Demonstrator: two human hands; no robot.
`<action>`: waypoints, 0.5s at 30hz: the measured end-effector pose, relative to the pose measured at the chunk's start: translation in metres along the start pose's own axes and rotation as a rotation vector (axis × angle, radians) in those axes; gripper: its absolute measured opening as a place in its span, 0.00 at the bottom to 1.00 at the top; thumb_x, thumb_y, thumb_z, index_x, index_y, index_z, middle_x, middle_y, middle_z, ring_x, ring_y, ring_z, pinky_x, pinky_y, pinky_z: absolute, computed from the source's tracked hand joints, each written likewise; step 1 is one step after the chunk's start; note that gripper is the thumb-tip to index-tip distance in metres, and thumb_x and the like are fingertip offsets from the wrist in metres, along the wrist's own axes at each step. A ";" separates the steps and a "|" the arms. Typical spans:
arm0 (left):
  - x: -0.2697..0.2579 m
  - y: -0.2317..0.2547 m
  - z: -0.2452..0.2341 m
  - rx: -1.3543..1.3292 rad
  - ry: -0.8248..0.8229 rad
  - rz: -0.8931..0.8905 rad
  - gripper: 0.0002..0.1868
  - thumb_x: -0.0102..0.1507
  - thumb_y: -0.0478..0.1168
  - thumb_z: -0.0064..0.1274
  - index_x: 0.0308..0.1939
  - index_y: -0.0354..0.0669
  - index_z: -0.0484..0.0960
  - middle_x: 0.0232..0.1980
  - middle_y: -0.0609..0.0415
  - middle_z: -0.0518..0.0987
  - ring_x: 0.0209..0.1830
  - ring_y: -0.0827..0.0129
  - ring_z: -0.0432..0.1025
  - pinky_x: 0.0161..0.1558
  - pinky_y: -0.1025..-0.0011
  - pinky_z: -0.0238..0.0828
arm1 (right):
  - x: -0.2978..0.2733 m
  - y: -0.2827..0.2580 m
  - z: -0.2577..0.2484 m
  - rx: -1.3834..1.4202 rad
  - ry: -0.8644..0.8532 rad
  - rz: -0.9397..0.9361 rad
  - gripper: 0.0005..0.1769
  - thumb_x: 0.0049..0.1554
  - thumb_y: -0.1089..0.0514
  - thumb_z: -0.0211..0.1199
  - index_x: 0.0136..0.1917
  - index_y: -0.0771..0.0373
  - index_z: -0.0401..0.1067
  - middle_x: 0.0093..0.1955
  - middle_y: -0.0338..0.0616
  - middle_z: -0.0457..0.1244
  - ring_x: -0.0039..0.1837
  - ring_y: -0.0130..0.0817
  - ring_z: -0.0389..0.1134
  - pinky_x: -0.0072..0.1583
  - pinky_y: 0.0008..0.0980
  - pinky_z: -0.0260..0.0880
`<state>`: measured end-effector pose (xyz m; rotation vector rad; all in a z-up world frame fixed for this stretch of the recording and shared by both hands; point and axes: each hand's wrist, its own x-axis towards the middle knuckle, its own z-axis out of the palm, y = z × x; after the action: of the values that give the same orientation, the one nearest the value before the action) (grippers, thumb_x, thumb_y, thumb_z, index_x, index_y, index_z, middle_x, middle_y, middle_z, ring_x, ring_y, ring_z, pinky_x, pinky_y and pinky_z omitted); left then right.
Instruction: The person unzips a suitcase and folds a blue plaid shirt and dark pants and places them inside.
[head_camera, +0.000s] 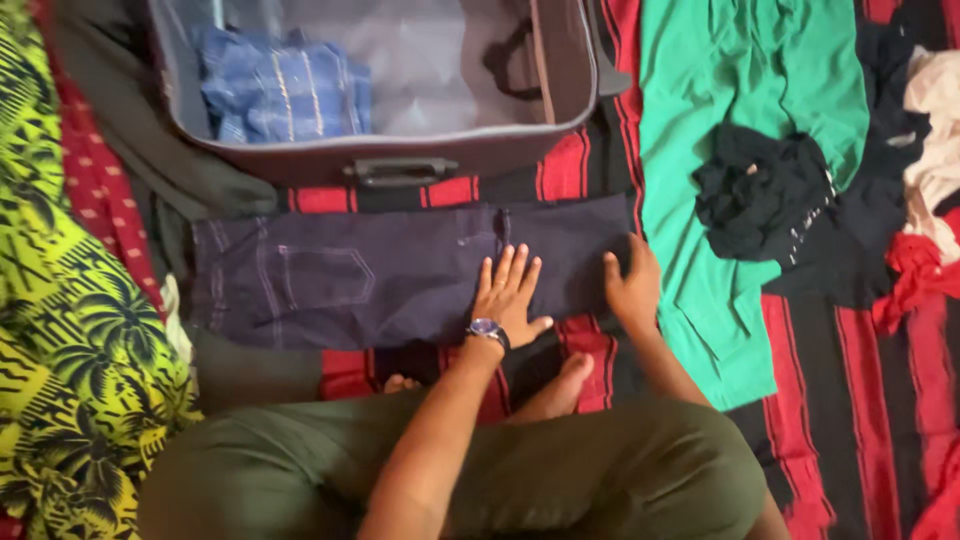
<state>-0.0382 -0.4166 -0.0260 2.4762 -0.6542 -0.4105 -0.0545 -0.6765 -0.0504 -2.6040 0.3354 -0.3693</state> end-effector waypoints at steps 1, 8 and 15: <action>-0.001 0.003 -0.001 0.001 -0.047 -0.012 0.59 0.51 0.62 0.64 0.79 0.46 0.51 0.83 0.44 0.43 0.84 0.51 0.35 0.78 0.45 0.26 | 0.006 0.003 0.002 0.024 -0.014 0.072 0.33 0.60 0.50 0.66 0.72 0.70 0.65 0.68 0.63 0.63 0.70 0.59 0.64 0.70 0.46 0.62; -0.002 -0.008 0.012 0.049 0.014 0.069 0.61 0.51 0.61 0.67 0.80 0.46 0.50 0.84 0.43 0.44 0.85 0.50 0.35 0.78 0.44 0.26 | 0.026 0.010 -0.026 0.691 -0.311 0.550 0.27 0.57 0.52 0.68 0.62 0.74 0.74 0.54 0.45 0.71 0.53 0.30 0.72 0.57 0.29 0.70; -0.004 0.019 0.032 -0.171 -0.028 0.158 0.62 0.50 0.54 0.67 0.80 0.40 0.47 0.83 0.36 0.44 0.84 0.44 0.38 0.77 0.43 0.33 | 0.049 0.007 -0.090 0.437 -0.057 0.420 0.26 0.55 0.55 0.74 0.60 0.75 0.73 0.49 0.47 0.70 0.47 0.27 0.70 0.50 0.27 0.69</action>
<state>-0.0618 -0.4419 -0.0406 2.2440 -0.7861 -0.4224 -0.0384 -0.7354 0.0316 -2.0489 0.6821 -0.1922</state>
